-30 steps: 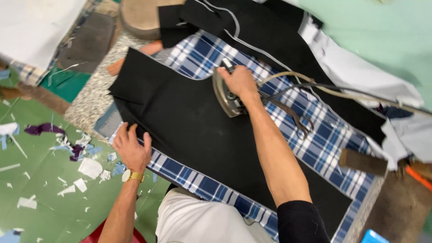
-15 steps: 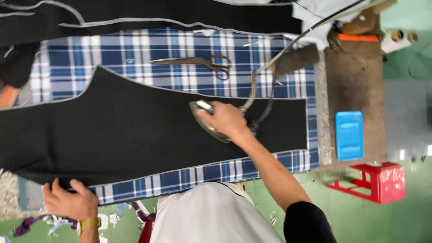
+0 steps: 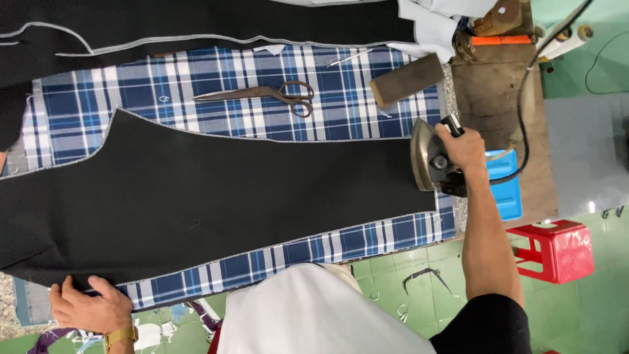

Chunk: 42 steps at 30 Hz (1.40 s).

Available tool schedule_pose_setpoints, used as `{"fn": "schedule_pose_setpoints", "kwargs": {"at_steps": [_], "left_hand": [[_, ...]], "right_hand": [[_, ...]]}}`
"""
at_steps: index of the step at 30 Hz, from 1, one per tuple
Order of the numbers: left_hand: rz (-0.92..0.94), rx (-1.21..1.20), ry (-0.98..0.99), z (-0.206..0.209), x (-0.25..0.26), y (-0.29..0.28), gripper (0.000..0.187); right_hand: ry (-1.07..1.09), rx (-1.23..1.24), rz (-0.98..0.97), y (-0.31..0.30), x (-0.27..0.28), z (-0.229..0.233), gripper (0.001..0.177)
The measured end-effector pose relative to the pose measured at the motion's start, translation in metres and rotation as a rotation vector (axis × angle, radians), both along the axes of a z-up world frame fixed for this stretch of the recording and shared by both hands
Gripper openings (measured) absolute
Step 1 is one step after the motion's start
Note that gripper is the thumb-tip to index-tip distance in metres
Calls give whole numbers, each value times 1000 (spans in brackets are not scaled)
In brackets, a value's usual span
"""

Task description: The person irons a long black fabric strip on a plaid-covered table, then switches to a larger black fabric piece. They repeatedly iron, fold, and reposition the fabric, using a steam iron and a small wooden block to press seams.

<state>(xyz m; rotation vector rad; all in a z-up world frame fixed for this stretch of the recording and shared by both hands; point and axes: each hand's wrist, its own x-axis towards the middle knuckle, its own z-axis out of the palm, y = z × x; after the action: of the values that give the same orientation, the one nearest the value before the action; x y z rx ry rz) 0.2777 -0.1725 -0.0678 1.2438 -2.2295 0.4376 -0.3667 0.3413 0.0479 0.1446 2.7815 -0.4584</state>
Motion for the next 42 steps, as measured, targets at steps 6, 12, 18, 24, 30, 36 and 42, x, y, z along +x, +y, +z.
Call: {"fn": "schedule_pose_setpoints", "kwargs": {"at_steps": [6,12,18,24,30,36,42], "left_hand": [[-43,69,129,18,-14,3,31],[65,60,131,11,-13,-1,41],[69,79,191,13,-15,-1,43],[83,208,199,-13,9,-9,40],[131,201,221,-21,9,-11,38],[119,226,219,-19,10,-11,39],[-76,236,201,19,-4,-5,39]], "right_hand": [[-61,17,91,-11,7,11,70],[-239,81,463,-106,96,46,54],[-335,64,925,-249,196,58,70],[-292,-130,1143,-390,267,104,64],[-232,-206,1382,-467,326,75,63],[-351,-290,1517,-455,393,59,67],[-443,-121,1509,-380,402,51,60]]}}
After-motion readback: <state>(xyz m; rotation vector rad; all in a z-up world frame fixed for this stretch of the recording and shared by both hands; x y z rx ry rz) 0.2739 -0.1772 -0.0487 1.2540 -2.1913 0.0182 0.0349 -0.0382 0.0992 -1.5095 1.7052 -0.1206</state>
